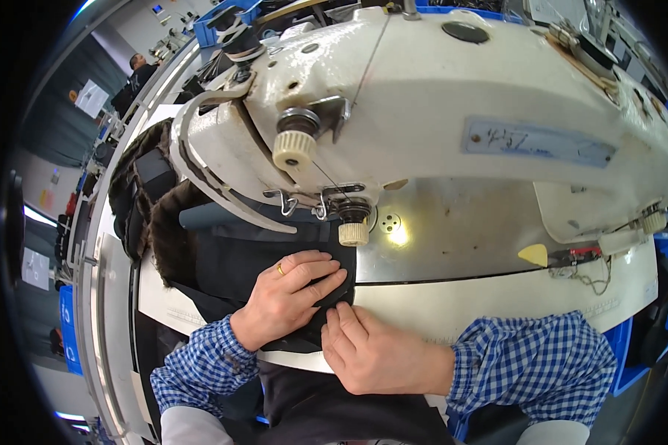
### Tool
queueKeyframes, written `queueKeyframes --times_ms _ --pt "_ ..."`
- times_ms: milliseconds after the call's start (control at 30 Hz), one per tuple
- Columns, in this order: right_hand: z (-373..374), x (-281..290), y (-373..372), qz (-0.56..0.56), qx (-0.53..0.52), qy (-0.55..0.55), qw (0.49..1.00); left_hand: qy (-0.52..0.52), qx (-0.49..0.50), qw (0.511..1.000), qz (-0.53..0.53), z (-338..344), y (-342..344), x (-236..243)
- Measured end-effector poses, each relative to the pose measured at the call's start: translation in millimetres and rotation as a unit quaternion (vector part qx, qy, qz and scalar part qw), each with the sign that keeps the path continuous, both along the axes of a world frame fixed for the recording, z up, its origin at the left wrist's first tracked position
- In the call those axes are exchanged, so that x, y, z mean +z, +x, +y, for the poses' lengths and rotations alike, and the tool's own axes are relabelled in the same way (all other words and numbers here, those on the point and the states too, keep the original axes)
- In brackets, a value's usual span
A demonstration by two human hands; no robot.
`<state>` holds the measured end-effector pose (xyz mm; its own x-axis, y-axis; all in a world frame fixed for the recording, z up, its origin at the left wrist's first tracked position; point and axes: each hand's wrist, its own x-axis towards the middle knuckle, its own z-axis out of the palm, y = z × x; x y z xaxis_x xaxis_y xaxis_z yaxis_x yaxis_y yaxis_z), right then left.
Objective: Sewing leather and fur pieces together to assemble a hat using an industrial sewing machine.
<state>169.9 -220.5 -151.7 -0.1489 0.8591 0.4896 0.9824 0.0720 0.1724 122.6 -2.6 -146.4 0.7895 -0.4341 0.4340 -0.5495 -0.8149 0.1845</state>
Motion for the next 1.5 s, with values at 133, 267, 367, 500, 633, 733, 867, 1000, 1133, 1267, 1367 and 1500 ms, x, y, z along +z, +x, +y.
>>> queueKeyframes --times_ms 133,267,367,500,633,733,867,1000,1133,1267,1367,1500 --pt "4.6 -0.5 5.0 0.004 -0.002 -0.009 1.000 0.018 -0.011 1.000 -0.015 4.2 7.1 -0.1" --pt "8.2 0.5 11.5 0.013 -0.002 -0.021 1.000 0.026 -0.016 0.999 -0.024 9.5 15.2 3.2" --pt "11.8 3.0 18.3 0.022 0.002 -0.036 0.999 0.033 -0.012 0.999 -0.030 11.9 21.2 2.6" --pt "20.3 -9.8 24.3 0.165 0.013 -0.025 0.986 0.034 -0.016 0.999 -0.032 14.7 31.3 3.5" --pt "22.3 -6.4 32.0 0.353 0.054 -0.077 0.931 0.048 -0.028 0.998 -0.038 23.0 40.1 6.7" --pt "27.9 -10.2 33.2 0.331 0.088 -0.077 0.936 0.056 -0.033 0.997 -0.035 34.3 44.0 7.3" --pt "28.9 -11.6 32.8 0.331 0.088 -0.097 0.934 0.049 -0.011 0.998 0.035 34.4 27.2 15.1" --pt "23.5 -9.6 39.5 0.342 0.129 -0.107 0.925 0.087 0.058 0.993 0.045 48.5 -8.6 22.8" --pt "18.0 -4.7 43.1 0.312 0.143 -0.115 0.932 0.078 0.028 0.996 -0.013 71.5 -1.5 15.6" --pt "18.4 -11.0 28.4 0.304 0.053 -0.034 0.951 0.021 -0.079 0.997 -0.015 79.5 33.8 23.0" --pt "15.0 -9.5 31.3 0.280 0.076 -0.055 0.956 -0.021 -0.112 0.989 0.097 71.7 45.9 37.2" --pt "12.2 -8.4 32.1 0.284 0.111 -0.070 0.950 0.012 -0.128 0.982 0.140 57.7 52.5 49.8"
